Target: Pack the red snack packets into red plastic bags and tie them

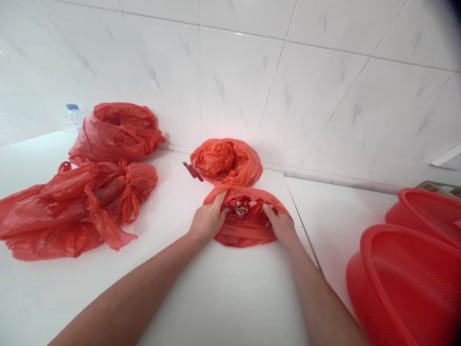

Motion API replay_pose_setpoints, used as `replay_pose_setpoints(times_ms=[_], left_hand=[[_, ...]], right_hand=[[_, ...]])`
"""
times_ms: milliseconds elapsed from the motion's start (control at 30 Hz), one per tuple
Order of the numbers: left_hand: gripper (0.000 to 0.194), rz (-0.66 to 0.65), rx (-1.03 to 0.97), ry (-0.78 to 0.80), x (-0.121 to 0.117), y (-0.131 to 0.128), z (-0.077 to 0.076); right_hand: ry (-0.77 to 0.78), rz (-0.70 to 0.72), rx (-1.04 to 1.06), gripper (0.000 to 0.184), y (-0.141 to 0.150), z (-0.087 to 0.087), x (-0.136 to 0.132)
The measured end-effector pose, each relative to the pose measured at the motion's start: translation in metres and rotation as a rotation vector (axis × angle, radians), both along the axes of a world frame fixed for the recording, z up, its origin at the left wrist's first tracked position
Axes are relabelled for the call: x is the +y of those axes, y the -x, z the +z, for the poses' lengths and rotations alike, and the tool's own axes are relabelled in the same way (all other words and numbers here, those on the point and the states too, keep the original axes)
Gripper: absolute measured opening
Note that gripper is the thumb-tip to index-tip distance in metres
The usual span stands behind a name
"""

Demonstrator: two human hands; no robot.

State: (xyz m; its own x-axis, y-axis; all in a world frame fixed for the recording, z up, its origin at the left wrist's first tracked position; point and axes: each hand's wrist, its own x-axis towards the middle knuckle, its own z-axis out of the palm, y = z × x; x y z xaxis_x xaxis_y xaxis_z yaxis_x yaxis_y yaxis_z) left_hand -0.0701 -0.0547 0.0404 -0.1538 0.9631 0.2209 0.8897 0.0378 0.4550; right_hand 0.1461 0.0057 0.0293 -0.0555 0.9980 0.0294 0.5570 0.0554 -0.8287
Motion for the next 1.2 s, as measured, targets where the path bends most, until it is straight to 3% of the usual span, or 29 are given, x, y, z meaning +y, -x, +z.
replay_pose_setpoints(times_ms=[167,233,300,400,533,600,700,833,933,1033,1133,1200], left_hand=[[0.053,0.014,-0.044,-0.095,0.0,0.001,-0.003],[0.056,0.017,-0.082,-0.133,-0.001,0.001,-0.004],[0.057,0.004,-0.137,-0.16,-0.002,0.001,-0.004],[0.056,-0.048,-0.256,-0.186,-0.004,0.001,-0.005],[0.054,-0.078,-0.431,-0.2,-0.002,0.002,-0.009],[0.055,-0.081,-0.494,-0.197,-0.001,0.002,-0.01],[0.061,-0.076,-0.479,-0.2,0.0,0.004,-0.011],[0.064,-0.084,-0.32,-0.314,0.0,0.005,-0.01],[0.061,-0.147,-0.124,-0.56,-0.004,0.003,-0.007],[0.047,-0.357,0.077,-0.724,-0.011,-0.005,-0.006],[0.04,-0.631,0.128,-0.62,-0.015,-0.015,-0.008],[0.039,-0.619,0.063,-0.468,-0.013,-0.019,-0.01]], right_hand=[[-0.467,-0.009,-0.333,0.037,0.018,0.002,-0.012],[-0.664,0.031,-0.357,0.041,0.028,0.004,-0.019],[-0.729,0.106,-0.283,0.046,0.038,0.005,-0.027],[-0.571,0.214,-0.068,0.055,0.047,0.006,-0.035],[-0.13,0.262,0.247,0.036,0.045,0.001,-0.034],[0.035,0.229,0.364,0.034,0.04,-0.001,-0.029],[0.154,0.119,0.429,0.039,0.034,-0.002,-0.023],[0.122,0.079,0.323,0.039,0.031,-0.001,-0.021],[0.048,0.039,0.268,0.036,0.033,-0.002,-0.021],[0.005,0.079,0.301,0.032,0.037,-0.002,-0.023],[-0.054,0.152,0.26,0.027,0.038,-0.001,-0.027],[-0.1,0.142,0.196,0.027,0.037,0.001,-0.029]])
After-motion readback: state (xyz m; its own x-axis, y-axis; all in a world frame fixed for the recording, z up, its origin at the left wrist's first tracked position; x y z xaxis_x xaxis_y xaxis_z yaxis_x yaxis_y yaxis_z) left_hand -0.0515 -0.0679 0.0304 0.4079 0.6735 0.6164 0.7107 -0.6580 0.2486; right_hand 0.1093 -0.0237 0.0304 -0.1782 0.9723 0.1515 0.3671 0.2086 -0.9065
